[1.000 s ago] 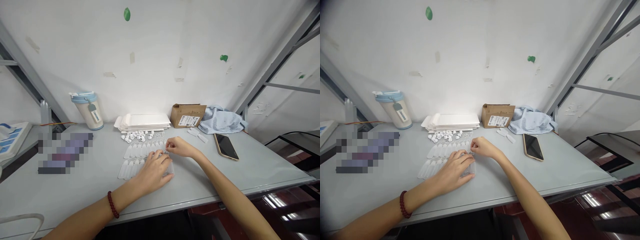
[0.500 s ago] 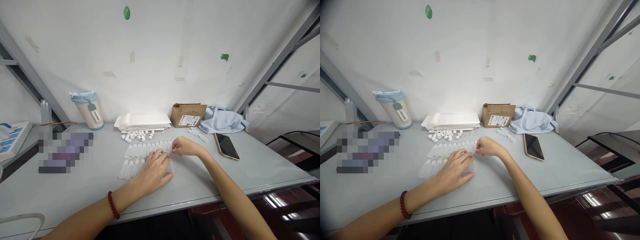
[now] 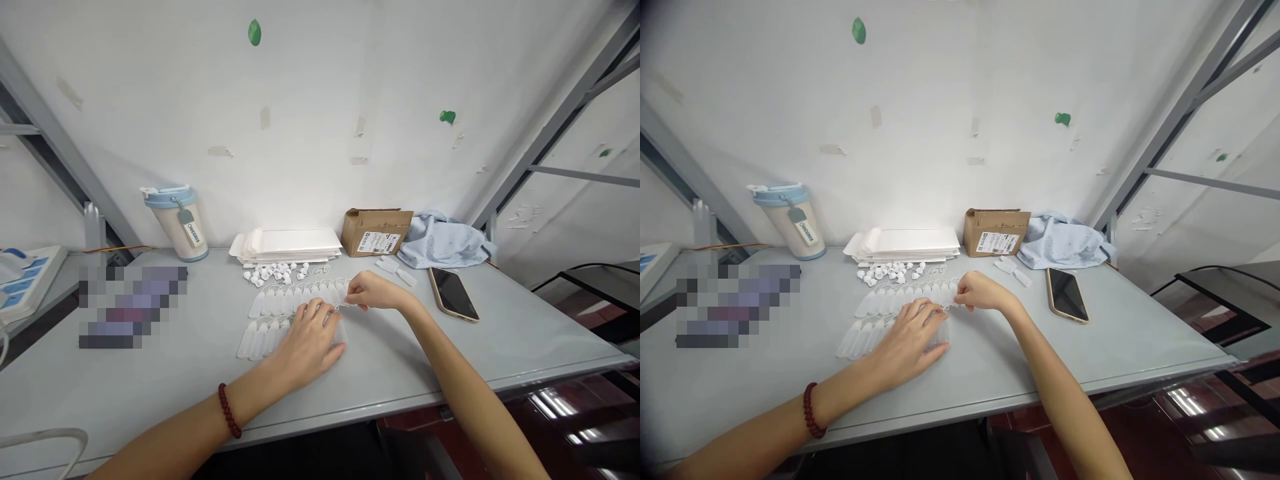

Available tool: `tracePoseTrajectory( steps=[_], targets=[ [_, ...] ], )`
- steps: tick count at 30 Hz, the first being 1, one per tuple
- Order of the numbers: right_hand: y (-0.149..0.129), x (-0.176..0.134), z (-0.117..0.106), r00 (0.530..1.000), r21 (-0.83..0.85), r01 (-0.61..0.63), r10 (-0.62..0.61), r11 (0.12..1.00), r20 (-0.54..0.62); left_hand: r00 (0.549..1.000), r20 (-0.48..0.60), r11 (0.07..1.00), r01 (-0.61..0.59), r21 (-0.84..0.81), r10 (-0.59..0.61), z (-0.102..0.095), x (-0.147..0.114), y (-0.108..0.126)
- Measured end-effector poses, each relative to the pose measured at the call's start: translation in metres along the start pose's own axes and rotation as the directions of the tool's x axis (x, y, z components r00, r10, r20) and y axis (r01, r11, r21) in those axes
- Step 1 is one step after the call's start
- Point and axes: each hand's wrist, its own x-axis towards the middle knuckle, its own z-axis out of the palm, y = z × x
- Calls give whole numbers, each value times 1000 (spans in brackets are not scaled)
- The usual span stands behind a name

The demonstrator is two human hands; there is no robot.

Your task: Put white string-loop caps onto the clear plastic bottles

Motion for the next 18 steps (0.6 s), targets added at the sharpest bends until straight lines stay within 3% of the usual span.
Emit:
tracePoseTrajectory(
  steps=[12, 18],
  targets=[
    [6, 2, -3, 998, -2, -63, 63, 998, 13, 1000, 9, 1000, 9, -10, -9, 0, -1, 1],
    [8, 1, -8, 994, 14, -34, 35, 999, -104, 1000, -3, 999, 11, -38, -11, -1, -1, 2]
  ],
)
